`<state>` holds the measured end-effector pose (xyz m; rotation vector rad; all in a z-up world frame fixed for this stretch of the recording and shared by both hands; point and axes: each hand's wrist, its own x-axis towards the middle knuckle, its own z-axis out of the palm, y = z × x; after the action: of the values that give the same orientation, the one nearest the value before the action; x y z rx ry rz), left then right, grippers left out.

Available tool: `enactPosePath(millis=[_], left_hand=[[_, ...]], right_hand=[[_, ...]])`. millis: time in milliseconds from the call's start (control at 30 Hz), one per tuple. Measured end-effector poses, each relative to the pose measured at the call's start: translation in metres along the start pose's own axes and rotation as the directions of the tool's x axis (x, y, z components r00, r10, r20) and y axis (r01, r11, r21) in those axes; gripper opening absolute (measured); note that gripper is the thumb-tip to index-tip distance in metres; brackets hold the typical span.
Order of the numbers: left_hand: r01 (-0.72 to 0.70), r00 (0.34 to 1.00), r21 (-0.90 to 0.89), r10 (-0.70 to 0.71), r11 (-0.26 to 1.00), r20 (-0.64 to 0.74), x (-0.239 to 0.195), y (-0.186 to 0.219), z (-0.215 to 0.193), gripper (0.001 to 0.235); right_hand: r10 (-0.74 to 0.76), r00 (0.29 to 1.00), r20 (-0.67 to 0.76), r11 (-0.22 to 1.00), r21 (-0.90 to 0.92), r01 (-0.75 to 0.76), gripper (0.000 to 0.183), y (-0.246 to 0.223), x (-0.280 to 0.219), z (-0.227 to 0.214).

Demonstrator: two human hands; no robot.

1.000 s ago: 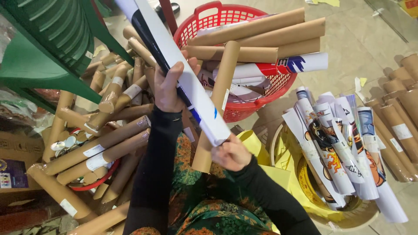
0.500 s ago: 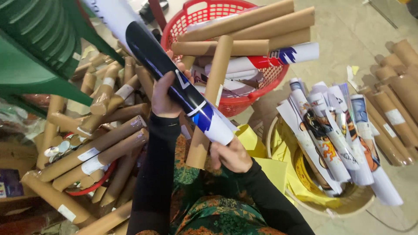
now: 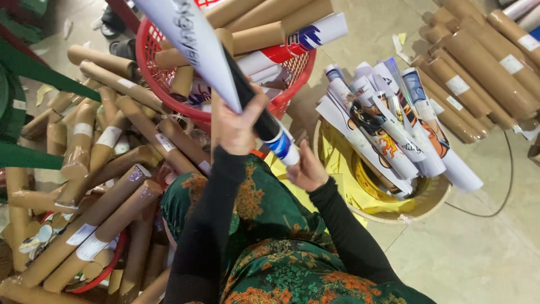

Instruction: The person wraps individual posters in yellow paper, securing them by rolling the paper around the poster and tucking the ends.

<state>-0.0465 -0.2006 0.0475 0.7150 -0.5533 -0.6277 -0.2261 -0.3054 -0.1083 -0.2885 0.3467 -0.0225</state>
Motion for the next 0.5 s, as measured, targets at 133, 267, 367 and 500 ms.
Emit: enactPosePath(millis=[133, 267, 367, 500], left_hand=[[-0.109, 0.977, 0.334, 0.163, 0.936, -0.138, -0.019, -0.069, 0.025, 0.034], [-0.143, 0.967, 0.485, 0.225, 0.863, -0.116, -0.039, -0.115, 0.041, 0.027], [-0.021, 0.986, 0.510, 0.104, 0.860, -0.134, -0.047, -0.131, 0.045, 0.036], [0.074, 0.997, 0.527, -0.061, 0.847, -0.042, -0.056, -0.137, 0.039, 0.033]], right_hand=[[-0.180, 0.983, -0.019, 0.971, -0.161, 0.175, 0.064, -0.033, -0.005, -0.107], [-0.568, 0.823, 0.012, 0.448, -0.835, 0.321, 0.064, -0.047, -0.038, -0.181], [-0.613, 0.724, 0.316, -0.416, -0.908, 0.044, 0.056, -0.045, -0.053, -0.211], [-0.570, 0.798, 0.195, -0.668, -0.676, -0.311, 0.031, -0.050, -0.063, -0.222]])
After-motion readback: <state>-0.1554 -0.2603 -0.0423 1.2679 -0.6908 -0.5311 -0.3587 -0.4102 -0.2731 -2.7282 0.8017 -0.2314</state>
